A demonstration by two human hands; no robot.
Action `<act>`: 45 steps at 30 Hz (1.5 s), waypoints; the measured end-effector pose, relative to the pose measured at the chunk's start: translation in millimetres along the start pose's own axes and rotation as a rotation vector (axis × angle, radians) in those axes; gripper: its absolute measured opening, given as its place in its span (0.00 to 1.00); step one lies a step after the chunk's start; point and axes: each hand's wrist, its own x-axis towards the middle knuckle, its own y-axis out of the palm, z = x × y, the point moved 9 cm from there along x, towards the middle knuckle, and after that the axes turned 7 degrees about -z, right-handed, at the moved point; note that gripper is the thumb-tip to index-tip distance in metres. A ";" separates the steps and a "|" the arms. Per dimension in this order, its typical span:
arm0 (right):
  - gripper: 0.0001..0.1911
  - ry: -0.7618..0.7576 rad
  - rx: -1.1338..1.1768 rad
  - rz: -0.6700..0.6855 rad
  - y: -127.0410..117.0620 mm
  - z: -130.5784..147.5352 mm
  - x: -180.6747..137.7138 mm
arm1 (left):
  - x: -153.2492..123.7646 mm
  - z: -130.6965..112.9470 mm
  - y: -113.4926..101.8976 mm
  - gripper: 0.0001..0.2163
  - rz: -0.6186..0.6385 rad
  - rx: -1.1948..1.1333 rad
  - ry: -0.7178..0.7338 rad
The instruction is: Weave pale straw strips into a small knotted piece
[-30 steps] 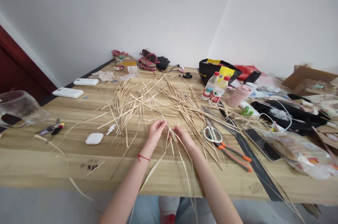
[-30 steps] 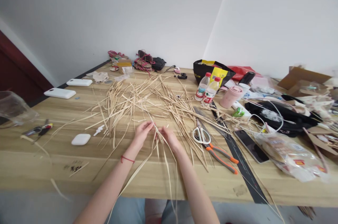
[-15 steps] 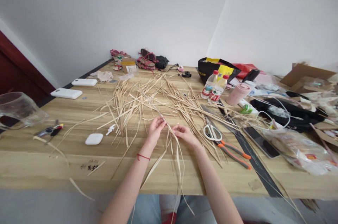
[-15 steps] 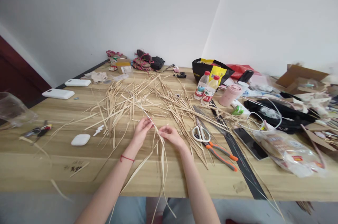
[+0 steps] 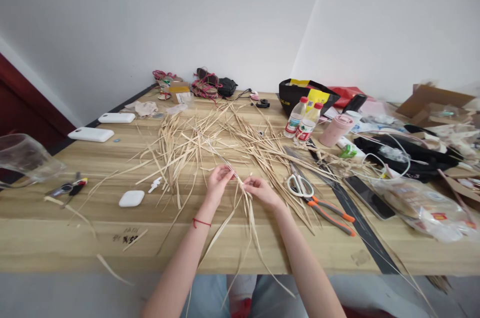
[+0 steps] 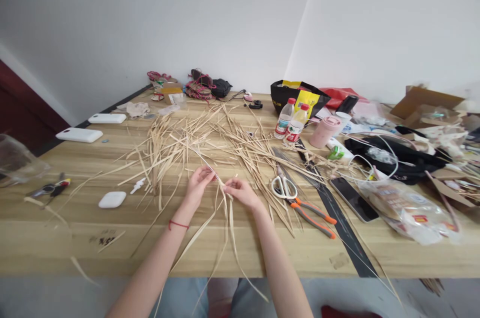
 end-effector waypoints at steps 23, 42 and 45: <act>0.17 -0.084 -0.134 -0.156 -26.1 1.2 3.8 | 4.4 1.2 -9.0 0.14 -0.062 0.018 0.033; 0.20 -0.313 -0.147 -0.389 -34.6 17.7 -0.1 | 3.5 0.0 -10.6 0.14 -0.108 -0.083 0.040; 0.17 -0.365 -0.227 -0.380 -27.9 27.4 -4.2 | 1.9 1.5 -6.8 0.13 -0.089 -0.084 0.035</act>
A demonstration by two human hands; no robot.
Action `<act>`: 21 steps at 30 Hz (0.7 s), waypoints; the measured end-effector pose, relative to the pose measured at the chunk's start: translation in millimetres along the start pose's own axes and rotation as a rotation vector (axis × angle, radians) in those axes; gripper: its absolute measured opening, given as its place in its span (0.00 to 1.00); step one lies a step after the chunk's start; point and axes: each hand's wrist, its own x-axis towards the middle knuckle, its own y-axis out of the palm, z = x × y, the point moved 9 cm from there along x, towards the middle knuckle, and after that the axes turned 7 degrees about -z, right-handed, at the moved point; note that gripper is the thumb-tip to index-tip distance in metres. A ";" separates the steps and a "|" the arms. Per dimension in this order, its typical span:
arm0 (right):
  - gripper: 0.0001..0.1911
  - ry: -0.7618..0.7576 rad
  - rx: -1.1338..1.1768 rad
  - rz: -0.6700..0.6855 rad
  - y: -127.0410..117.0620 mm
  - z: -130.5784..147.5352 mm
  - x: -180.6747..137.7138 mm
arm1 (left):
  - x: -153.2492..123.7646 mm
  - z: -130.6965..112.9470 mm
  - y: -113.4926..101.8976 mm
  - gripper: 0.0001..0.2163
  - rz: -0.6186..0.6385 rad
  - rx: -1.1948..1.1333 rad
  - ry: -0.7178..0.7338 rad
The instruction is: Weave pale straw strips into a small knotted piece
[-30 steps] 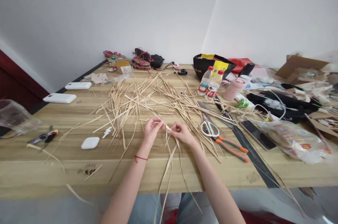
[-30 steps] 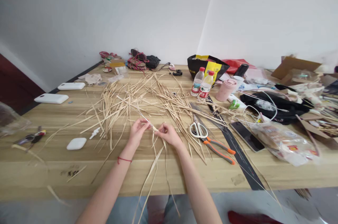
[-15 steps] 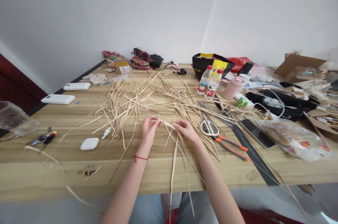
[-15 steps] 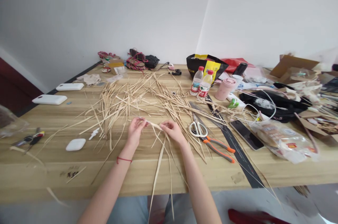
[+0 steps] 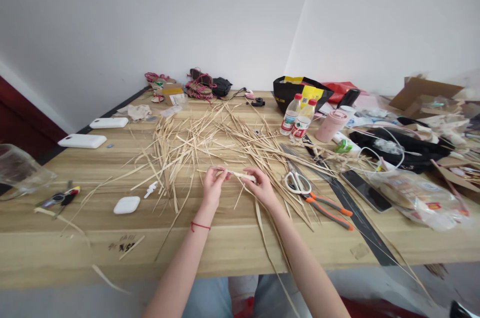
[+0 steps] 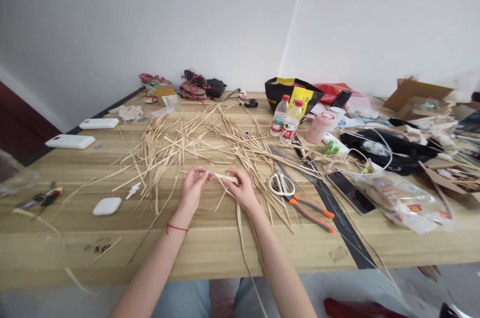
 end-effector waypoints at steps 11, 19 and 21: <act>0.10 -0.106 -0.076 0.005 1.5 19.6 -1.9 | -4.1 5.6 5.8 0.13 0.032 -0.039 -0.059; 0.11 -0.053 -0.110 0.039 5.6 14.4 -3.4 | -7.4 1.0 13.2 0.12 0.096 0.030 -0.008; 0.10 -0.044 -0.125 0.047 6.5 10.9 -3.5 | -7.6 1.3 14.1 0.13 0.101 0.041 -0.002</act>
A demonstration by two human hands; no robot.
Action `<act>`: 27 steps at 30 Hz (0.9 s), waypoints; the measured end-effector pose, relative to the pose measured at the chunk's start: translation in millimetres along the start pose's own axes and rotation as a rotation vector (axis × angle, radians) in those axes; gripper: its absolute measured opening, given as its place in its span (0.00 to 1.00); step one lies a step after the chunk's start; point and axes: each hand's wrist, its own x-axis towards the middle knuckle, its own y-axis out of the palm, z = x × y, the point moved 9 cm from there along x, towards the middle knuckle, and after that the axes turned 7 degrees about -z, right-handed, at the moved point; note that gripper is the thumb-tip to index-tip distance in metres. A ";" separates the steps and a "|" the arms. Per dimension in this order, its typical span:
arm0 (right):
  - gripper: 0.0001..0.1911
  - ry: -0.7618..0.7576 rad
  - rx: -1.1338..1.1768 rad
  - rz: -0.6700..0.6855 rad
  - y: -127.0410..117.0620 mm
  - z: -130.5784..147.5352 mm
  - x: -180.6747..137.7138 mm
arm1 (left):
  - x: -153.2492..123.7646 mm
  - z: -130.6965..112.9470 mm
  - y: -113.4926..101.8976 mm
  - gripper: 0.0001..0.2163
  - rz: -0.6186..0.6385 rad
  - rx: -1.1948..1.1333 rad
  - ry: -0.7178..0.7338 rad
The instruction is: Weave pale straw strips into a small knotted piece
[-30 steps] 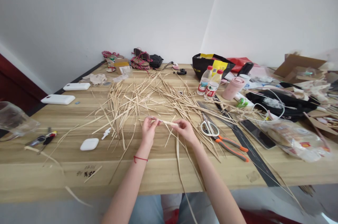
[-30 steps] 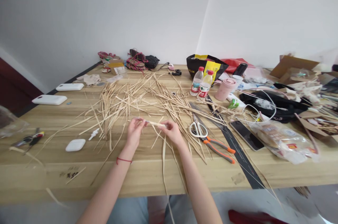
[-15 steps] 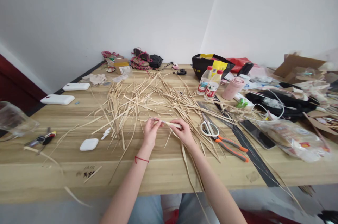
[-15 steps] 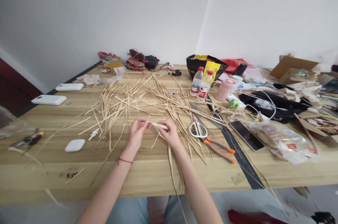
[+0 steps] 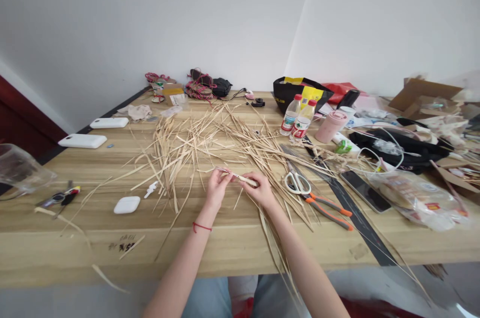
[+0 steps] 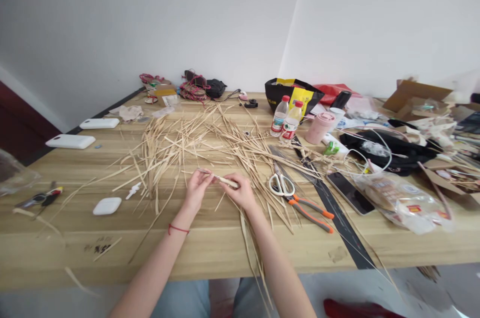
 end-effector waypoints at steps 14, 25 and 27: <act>0.08 -0.023 -0.099 0.001 -3.0 -0.4 -0.3 | 1.8 2.3 -4.7 0.14 -0.036 0.007 -0.017; 0.07 -0.033 -0.129 0.025 -6.9 -3.7 1.5 | 5.2 0.3 -12.3 0.14 -0.073 -0.005 -0.009; 0.07 -0.035 -0.130 0.031 -7.6 -4.2 1.8 | 5.9 -0.2 -13.1 0.14 -0.077 0.001 -0.003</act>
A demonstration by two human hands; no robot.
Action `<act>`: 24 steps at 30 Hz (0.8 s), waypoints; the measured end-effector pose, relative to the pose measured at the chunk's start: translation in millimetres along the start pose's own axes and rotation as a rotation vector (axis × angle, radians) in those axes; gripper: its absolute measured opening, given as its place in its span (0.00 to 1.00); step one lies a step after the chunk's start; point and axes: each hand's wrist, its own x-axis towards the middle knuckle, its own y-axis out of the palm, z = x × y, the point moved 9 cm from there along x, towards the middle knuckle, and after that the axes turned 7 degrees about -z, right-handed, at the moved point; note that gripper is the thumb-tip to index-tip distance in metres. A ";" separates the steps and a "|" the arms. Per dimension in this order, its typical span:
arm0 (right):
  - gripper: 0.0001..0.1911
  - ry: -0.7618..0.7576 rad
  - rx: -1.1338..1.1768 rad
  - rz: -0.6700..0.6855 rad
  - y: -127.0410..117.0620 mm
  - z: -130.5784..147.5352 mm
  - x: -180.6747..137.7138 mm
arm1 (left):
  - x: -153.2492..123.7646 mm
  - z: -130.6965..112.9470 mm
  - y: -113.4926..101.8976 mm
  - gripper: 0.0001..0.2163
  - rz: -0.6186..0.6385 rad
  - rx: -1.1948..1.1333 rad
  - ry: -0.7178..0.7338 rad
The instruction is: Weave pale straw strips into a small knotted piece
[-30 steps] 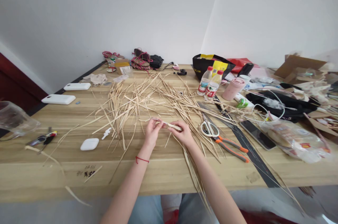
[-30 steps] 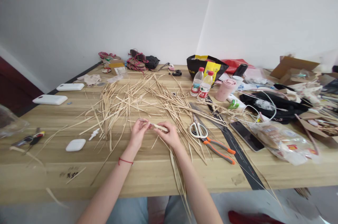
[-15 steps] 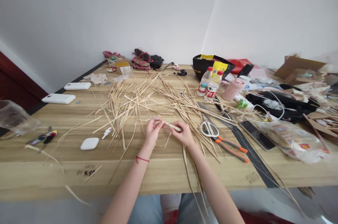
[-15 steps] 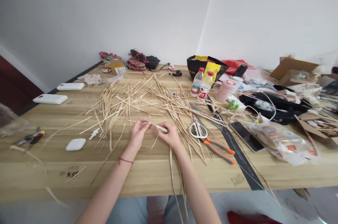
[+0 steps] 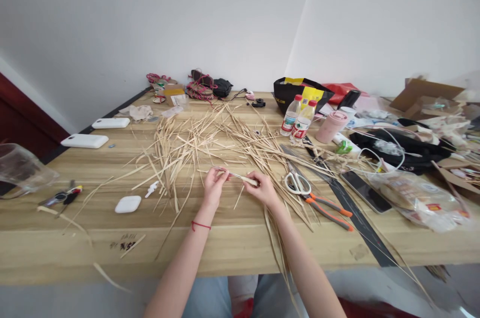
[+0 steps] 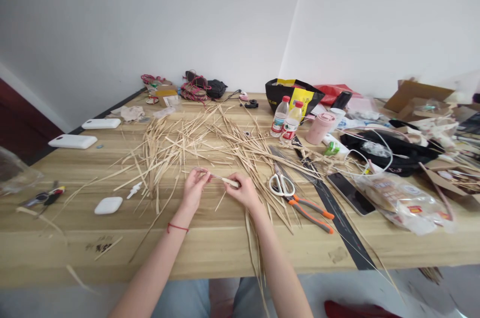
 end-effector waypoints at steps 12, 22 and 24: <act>0.07 -0.016 0.003 0.032 -2.5 -2.9 0.8 | 2.0 -3.0 -4.6 0.13 -0.025 0.005 0.029; 0.07 -0.016 0.029 0.030 -1.4 -2.5 1.0 | 2.8 -5.1 -7.4 0.13 -0.049 0.011 0.054; 0.07 -0.023 0.024 0.026 -1.1 -0.8 -0.1 | 2.5 -4.3 -6.9 0.12 -0.041 0.008 0.045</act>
